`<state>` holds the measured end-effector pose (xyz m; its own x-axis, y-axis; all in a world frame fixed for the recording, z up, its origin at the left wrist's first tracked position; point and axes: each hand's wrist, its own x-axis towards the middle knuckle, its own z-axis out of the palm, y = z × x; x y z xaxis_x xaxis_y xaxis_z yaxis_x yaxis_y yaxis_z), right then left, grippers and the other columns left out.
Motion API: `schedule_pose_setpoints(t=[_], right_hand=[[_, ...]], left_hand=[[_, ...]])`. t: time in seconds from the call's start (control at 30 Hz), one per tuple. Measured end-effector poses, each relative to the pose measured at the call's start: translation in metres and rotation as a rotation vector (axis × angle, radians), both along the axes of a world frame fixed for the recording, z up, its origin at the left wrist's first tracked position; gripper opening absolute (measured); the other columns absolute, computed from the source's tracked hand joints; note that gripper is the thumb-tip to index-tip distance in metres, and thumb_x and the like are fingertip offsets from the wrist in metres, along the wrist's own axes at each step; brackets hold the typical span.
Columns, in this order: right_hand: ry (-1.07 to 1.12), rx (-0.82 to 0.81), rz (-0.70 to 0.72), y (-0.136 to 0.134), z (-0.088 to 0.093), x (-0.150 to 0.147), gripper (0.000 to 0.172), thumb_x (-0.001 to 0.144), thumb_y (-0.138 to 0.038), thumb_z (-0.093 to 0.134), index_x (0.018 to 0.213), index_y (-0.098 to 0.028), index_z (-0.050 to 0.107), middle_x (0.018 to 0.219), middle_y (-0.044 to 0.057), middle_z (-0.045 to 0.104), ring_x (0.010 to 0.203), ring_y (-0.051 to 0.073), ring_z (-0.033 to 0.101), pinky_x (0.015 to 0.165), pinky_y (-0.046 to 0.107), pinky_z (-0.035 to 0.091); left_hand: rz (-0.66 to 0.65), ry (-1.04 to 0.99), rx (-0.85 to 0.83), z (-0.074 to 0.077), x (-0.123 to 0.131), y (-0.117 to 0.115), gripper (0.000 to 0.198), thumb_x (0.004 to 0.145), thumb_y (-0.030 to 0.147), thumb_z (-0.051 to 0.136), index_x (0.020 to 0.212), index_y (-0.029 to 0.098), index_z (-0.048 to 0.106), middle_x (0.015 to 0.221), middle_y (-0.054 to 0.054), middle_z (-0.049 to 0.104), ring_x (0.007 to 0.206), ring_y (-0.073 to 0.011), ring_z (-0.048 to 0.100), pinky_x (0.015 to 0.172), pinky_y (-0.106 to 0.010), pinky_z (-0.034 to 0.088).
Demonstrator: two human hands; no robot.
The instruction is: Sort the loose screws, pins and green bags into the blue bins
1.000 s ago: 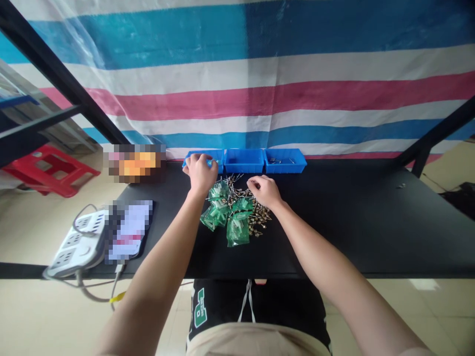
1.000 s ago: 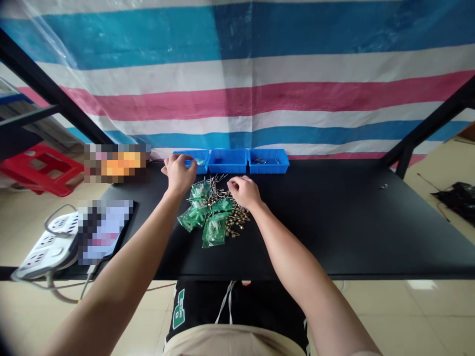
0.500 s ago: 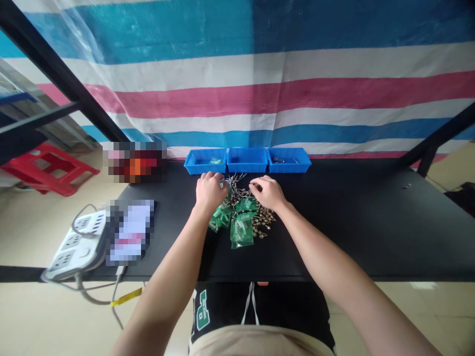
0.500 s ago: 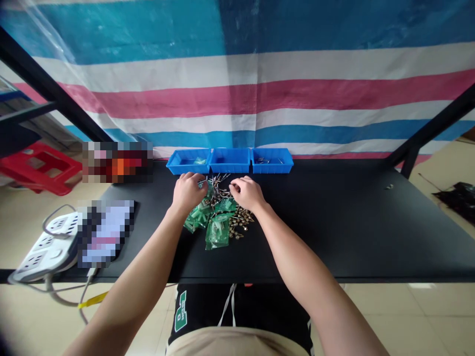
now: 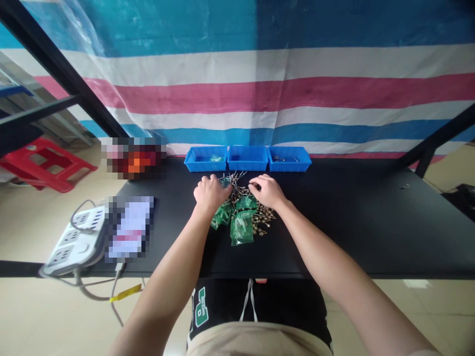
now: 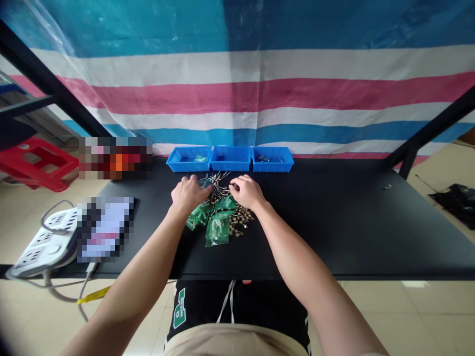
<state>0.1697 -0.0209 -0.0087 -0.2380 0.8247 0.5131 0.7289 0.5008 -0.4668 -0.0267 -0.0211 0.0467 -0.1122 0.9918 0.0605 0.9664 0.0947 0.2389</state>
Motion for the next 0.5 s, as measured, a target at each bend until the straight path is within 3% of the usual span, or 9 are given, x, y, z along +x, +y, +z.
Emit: schedule_pose_setpoints(t=[0.13,0.33,0.5], right_hand=[[0.009,-0.013,0.003,0.001,-0.001,0.0,0.013,0.087,-0.023,0.059,0.085,-0.02,0.071,0.083,0.004,0.072,0.083,0.02,0.061,0.081,0.033,0.048],[0.027,-0.035,0.007,0.0,0.001,0.0,0.013,0.087,-0.022,0.059,0.089,-0.019,0.071,0.082,0.004,0.072,0.083,0.02,0.061,0.081,0.033,0.048],[0.038,-0.053,-0.007,-0.001,0.003,-0.001,0.015,0.087,-0.022,0.06,0.096,-0.017,0.071,0.081,0.005,0.072,0.084,0.02,0.062,0.08,0.033,0.049]], left_hand=[[-0.022,-0.088,-0.027,-0.005,-0.006,0.006,0.054,0.073,0.053,0.065,0.111,0.014,0.06,0.113,-0.024,0.063,0.107,-0.0413,0.062,0.085,-0.047,0.049],[-0.091,-0.354,0.102,-0.024,-0.027,0.027,0.053,0.054,0.043,0.083,0.098,0.021,0.064,0.098,-0.015,0.071,0.095,-0.0341,0.066,0.078,-0.041,0.05],[-0.077,-0.472,0.023,-0.022,-0.033,0.033,0.052,0.053,0.031,0.082,0.102,0.02,0.067,0.102,-0.012,0.072,0.094,-0.0308,0.067,0.08,-0.038,0.049]])
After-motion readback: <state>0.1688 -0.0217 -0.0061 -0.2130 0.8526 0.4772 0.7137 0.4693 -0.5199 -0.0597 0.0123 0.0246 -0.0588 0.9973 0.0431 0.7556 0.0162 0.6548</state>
